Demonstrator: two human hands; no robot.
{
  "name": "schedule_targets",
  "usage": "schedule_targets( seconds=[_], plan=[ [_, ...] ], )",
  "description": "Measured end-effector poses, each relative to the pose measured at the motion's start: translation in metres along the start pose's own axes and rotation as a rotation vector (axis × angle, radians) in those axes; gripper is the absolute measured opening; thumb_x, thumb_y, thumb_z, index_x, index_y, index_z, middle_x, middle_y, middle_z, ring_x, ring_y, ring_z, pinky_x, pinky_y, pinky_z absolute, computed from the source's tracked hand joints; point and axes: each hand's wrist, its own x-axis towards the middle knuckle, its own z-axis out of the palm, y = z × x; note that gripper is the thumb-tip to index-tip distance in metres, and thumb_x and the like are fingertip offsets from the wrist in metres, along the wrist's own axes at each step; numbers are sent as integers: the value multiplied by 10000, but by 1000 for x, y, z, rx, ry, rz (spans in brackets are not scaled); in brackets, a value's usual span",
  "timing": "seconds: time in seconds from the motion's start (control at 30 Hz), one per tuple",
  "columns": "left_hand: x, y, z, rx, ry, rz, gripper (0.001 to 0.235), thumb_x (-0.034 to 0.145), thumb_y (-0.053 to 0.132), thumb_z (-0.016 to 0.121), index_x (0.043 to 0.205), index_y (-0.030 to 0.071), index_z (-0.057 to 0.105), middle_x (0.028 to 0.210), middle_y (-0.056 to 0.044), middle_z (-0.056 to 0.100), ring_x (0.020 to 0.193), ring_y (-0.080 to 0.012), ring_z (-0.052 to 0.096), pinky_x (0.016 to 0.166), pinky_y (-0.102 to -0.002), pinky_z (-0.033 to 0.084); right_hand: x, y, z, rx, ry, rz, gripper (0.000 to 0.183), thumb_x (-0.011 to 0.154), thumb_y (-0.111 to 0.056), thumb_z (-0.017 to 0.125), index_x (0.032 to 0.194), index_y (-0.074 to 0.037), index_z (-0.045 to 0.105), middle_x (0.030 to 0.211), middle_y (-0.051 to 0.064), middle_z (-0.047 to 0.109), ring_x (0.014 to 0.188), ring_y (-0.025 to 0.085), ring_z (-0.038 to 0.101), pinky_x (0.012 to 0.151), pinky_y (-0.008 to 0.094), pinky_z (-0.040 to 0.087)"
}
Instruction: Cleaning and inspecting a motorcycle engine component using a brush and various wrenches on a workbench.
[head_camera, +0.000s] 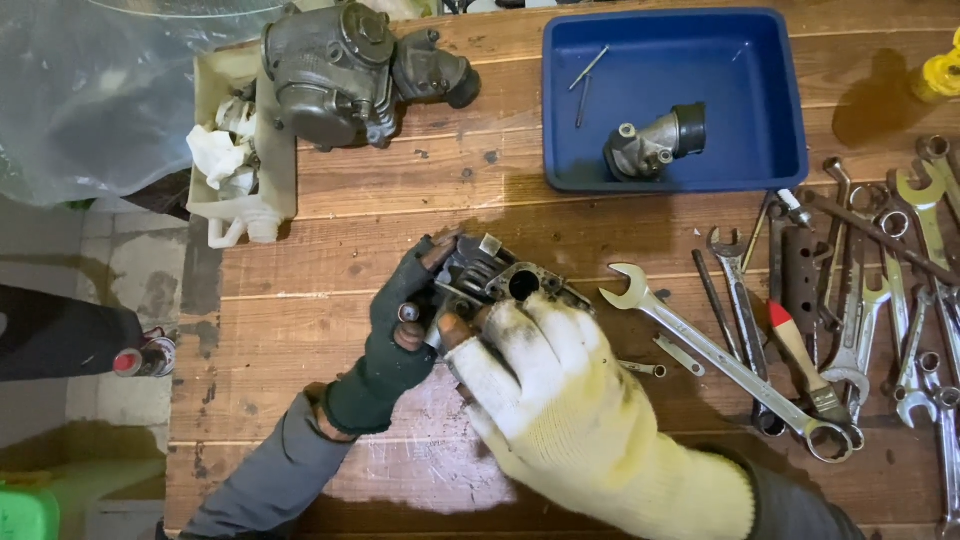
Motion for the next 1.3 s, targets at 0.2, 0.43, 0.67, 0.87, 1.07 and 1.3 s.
schedule_targets(
  seconds=[0.2, 0.43, 0.67, 0.87, 1.07, 1.3],
  plan=[
    [-1, 4, 4, -34, 4, -37, 516, 1124, 381, 523, 1501, 34, 468, 1580, -203, 425, 1526, -436, 389, 1375, -583, 357, -3, 1, 2, 7, 4, 0, 698, 780, -388, 756, 1399, -102, 607, 1181, 159, 657, 1018, 401, 618, 904, 517, 504],
    [0, 4, 0, 69, 2, -32, 618, 1087, 527, 533, 1468, 41, 527, 1538, -191, 506, 1494, -394, 459, 1340, -545, 399, 0, 1, 1, -43, 68, 48, 698, 819, -488, 801, 1355, -78, 626, 1096, 186, 626, 937, 384, 600, 808, 484, 510],
    [-4, -2, -2, 58, -22, -9, 711, 1096, 641, 457, 1500, 56, 479, 1574, -196, 441, 1528, -435, 391, 1377, -591, 352, -2, 0, 3, -56, 20, 44, 777, 766, -481, 832, 1393, -89, 593, 1112, 213, 632, 913, 377, 613, 818, 500, 527],
    [7, 17, 5, 39, 1, -43, 769, 1064, 672, 482, 1444, 6, 547, 1528, -207, 520, 1478, -387, 483, 1309, -539, 411, -4, -1, 5, -39, 2, 45, 800, 750, -458, 829, 1412, -92, 570, 1162, 224, 622, 953, 384, 610, 843, 497, 513],
    [-1, 3, 1, 6, 8, 2, 548, 1057, 363, 645, 1475, 30, 522, 1553, -191, 493, 1498, -379, 460, 1331, -529, 422, -2, -1, 3, -45, 41, 31, 625, 856, -417, 746, 1370, -85, 617, 1124, 206, 636, 924, 367, 615, 807, 477, 506],
    [-7, -5, -3, 20, -25, 10, 668, 1089, 575, 506, 1505, 53, 478, 1563, -196, 465, 1512, -411, 427, 1345, -578, 380, -4, -2, 5, -9, 55, 22, 618, 846, -368, 758, 1378, -90, 612, 1116, 164, 643, 975, 379, 626, 853, 509, 522]
  ],
)
